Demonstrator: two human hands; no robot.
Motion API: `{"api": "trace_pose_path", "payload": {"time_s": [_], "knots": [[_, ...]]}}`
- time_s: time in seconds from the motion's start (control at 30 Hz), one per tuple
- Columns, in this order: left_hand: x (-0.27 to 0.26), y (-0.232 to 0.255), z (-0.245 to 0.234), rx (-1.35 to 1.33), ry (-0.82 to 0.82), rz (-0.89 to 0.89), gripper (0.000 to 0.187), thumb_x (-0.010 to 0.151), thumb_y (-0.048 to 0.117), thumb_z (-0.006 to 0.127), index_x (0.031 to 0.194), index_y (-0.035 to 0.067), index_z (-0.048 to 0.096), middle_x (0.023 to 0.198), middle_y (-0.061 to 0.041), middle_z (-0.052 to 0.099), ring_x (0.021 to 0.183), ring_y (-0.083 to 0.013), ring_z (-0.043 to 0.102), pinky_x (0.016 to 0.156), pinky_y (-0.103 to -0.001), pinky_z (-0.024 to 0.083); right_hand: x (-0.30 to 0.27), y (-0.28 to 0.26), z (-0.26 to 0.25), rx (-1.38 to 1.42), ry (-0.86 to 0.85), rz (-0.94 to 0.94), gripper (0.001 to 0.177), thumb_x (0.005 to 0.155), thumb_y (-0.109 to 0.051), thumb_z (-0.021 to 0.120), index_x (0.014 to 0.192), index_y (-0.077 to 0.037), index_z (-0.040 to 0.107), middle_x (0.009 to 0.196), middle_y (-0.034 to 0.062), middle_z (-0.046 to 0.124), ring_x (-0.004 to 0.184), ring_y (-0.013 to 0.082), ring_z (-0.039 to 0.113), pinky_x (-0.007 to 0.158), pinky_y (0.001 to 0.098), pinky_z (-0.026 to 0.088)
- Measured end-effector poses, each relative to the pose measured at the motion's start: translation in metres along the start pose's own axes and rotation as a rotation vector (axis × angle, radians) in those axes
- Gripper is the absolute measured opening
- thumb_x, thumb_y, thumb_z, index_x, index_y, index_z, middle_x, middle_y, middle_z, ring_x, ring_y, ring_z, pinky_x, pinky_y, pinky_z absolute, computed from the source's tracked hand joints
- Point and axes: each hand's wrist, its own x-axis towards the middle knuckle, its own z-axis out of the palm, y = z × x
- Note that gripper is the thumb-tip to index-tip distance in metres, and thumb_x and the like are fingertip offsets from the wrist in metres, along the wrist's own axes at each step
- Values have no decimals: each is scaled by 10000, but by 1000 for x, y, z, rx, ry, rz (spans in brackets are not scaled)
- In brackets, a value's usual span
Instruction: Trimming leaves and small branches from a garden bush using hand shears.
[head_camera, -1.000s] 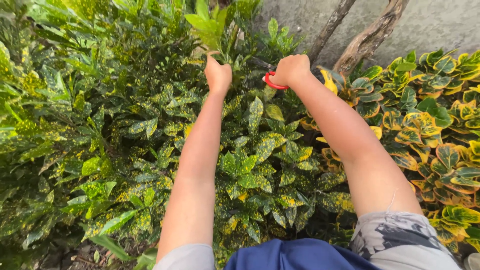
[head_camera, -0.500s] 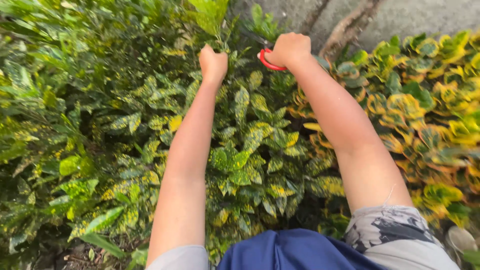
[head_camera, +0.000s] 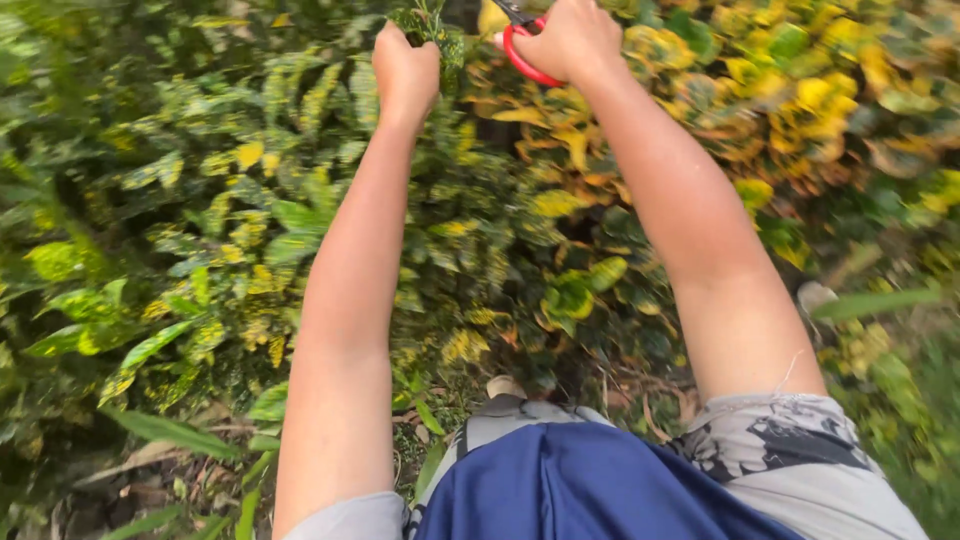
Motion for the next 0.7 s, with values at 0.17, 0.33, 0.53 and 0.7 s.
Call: {"api": "trace_pose_path", "payload": {"time_s": [0.17,0.33,0.53,0.7], "knots": [[-57,35,63,-110,-124,54,200,784,74,710,945,-25,644,808,-162,717,727,-268,696,740,-424,550,-48,65,-35,-14,51,135,787,751,-827,741,807,-42,754,881,213,733,885,395,703,782,499,540],[-116,87,119,-326,-285,82,258,767,77,649,1014,9,678,830,-135,753,738,-264,719,736,-404,555,-100,138,-79,0,73,325,795,744,-848,731,728,-53,737,826,206,730,827,382,708,775,490,544],[-174,122,214,-308,-365,192,225,739,87,706,942,-10,692,761,-157,712,701,-297,685,699,-450,542,-170,216,-128,-46,143,520,816,768,-861,707,679,-50,711,797,201,714,817,389,707,772,496,546],[-249,185,256,-239,-754,-42,224,877,113,667,1052,-20,621,902,-243,675,816,-410,680,702,-534,496,-235,312,-148,-22,206,659,789,769,-860,689,637,-82,709,722,167,705,747,361,699,722,478,536]]}}
